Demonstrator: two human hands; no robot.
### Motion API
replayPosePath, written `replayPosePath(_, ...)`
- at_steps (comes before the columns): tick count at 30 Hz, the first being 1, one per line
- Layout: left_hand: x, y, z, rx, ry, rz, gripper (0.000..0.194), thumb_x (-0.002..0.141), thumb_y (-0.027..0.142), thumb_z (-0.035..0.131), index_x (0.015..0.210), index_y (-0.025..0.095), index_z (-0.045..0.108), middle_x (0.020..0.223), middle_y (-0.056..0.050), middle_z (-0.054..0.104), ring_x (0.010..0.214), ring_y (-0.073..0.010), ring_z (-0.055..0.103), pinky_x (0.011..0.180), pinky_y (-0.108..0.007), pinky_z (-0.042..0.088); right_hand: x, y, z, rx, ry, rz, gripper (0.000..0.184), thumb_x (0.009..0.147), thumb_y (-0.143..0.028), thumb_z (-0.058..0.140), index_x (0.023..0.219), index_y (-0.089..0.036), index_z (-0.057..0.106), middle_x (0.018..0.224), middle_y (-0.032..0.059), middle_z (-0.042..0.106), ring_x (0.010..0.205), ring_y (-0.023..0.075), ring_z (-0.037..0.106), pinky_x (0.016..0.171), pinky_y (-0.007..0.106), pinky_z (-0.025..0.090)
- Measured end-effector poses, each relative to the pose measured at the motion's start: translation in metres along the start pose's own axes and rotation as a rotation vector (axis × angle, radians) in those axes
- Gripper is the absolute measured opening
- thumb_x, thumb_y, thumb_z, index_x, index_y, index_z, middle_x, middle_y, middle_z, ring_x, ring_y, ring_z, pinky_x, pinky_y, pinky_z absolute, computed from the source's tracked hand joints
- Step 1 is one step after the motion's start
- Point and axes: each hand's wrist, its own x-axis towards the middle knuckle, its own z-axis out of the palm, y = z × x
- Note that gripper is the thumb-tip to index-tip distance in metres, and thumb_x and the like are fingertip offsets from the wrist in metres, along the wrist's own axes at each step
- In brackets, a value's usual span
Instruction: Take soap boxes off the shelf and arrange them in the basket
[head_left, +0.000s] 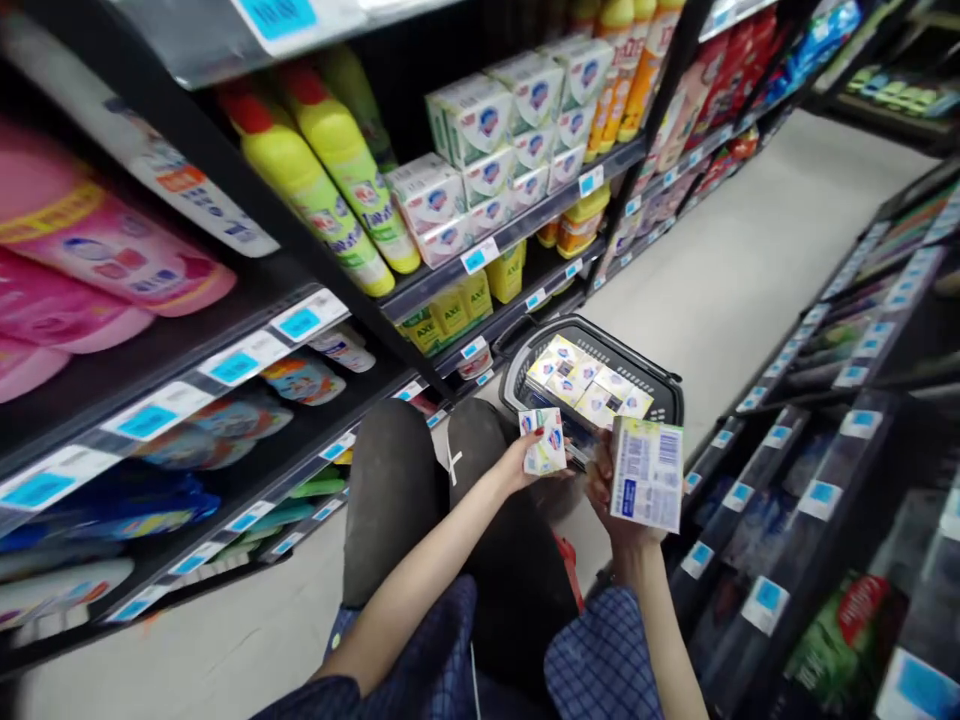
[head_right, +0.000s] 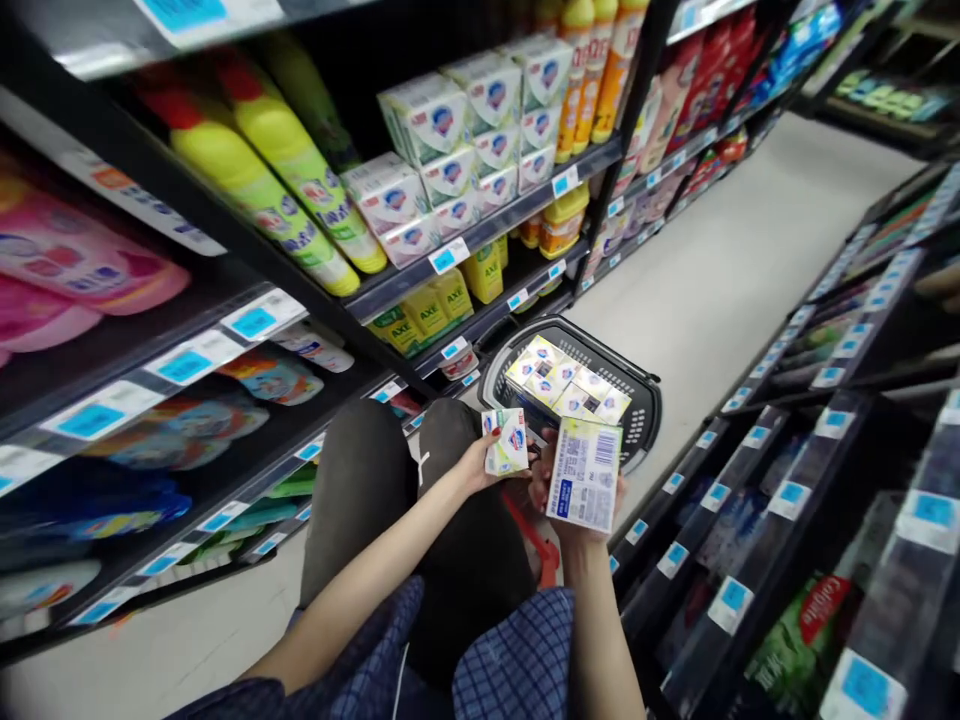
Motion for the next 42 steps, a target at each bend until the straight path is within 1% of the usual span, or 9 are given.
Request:
replayPosePath(4,0.007,-0.012,-0.018,0.032,0.032,-0.135,0.033,0.083,0.031,0.060,0.107,0.010,0.060,0.090,-0.013,0.072,0.076,-0.0257,0.071,0.075,-0.048,0.057,-0.017,0.006,0.010,0.121,-0.032,0.003,0.033,0.086,-0.041,0.052,0.108,-0.020,0.065,0.064,-0.0034,0.049,0.040,0.0076,0.032,0.030,0.018,0.027)
replayPosePath(9,0.000,-0.023,-0.032,0.063,0.032,-0.160,0.026,0.086,0.029,0.061,0.103,0.010,0.061,0.085,-0.012,0.072,0.072,-0.0227,0.071,0.066,-0.037,0.059,-0.040,0.026,0.022,0.149,0.040,-0.003,0.036,0.085,-0.038,0.053,0.116,-0.022,0.060,0.065,-0.0033,0.049,0.043,0.0082,0.032,0.033,0.018,0.030)
replayPosePath(13,-0.007,-0.027,-0.031,0.091,0.006,-0.151,0.021,0.081,0.019,0.067,0.098,0.009,0.063,0.081,-0.010,0.072,0.065,-0.0190,0.069,0.061,-0.030,0.057,-0.049,0.032,0.037,0.130,0.109,0.021,0.037,0.083,-0.038,0.052,0.117,-0.024,0.059,0.067,-0.0028,0.049,0.046,0.0091,0.034,0.038,0.019,0.032)
replayPosePath(17,-0.011,-0.026,-0.030,0.110,-0.009,-0.139,0.016,0.082,0.018,0.066,0.095,0.009,0.063,0.077,-0.009,0.071,0.061,-0.0190,0.068,0.057,-0.031,0.057,-0.051,0.035,0.047,0.083,0.154,0.064,0.039,0.084,-0.039,0.048,0.119,-0.026,0.058,0.066,-0.0029,0.046,0.046,0.0097,0.032,0.038,0.019,0.028)
replayPosePath(24,-0.005,-0.026,-0.029,0.128,-0.031,-0.116,0.019,0.079,0.019,0.070,0.093,0.009,0.063,0.072,-0.007,0.070,0.059,-0.0165,0.067,0.056,-0.027,0.056,-0.048,0.044,0.043,0.048,0.253,0.083,0.048,0.084,-0.056,0.038,0.112,-0.025,0.061,0.070,0.0008,0.048,0.050,0.0118,0.033,0.040,0.021,0.029)
replayPosePath(31,-0.003,-0.026,-0.032,0.115,-0.049,-0.130,0.029,0.075,0.024,0.075,0.097,0.010,0.062,0.076,-0.008,0.070,0.062,-0.0173,0.067,0.056,-0.028,0.057,-0.043,0.044,0.039,0.074,0.279,0.117,0.037,0.087,-0.043,0.044,0.112,-0.022,0.061,0.069,-0.0009,0.047,0.049,0.0105,0.035,0.036,0.019,0.031)
replayPosePath(34,-0.002,-0.025,-0.033,0.104,-0.043,-0.147,0.025,0.078,0.024,0.073,0.095,0.010,0.062,0.077,-0.008,0.070,0.063,-0.0175,0.068,0.058,-0.029,0.058,-0.041,0.043,0.034,0.211,0.268,0.125,0.038,0.086,-0.038,0.049,0.120,-0.020,0.057,0.071,-0.0016,0.049,0.051,0.0094,0.042,0.037,0.017,0.040)
replayPosePath(37,0.000,-0.025,-0.032,0.093,-0.026,-0.155,0.022,0.080,0.024,0.071,0.096,0.011,0.063,0.078,-0.007,0.070,0.064,-0.0178,0.068,0.062,-0.034,0.060,-0.039,0.042,0.029,0.489,0.249,0.119,0.048,0.086,-0.025,0.050,0.133,-0.018,0.045,0.082,0.0002,0.056,0.063,0.0086,0.056,0.050,0.016,0.053)
replayPosePath(42,0.002,-0.026,-0.031,0.090,0.001,-0.160,0.021,0.079,0.024,0.073,0.092,0.010,0.063,0.078,-0.008,0.070,0.064,-0.0174,0.067,0.065,-0.037,0.061,-0.032,0.041,0.017,0.771,0.252,0.137,0.065,0.085,-0.013,0.047,0.146,-0.017,0.026,0.094,0.0040,0.061,0.083,0.0117,0.065,0.068,0.023,0.062)
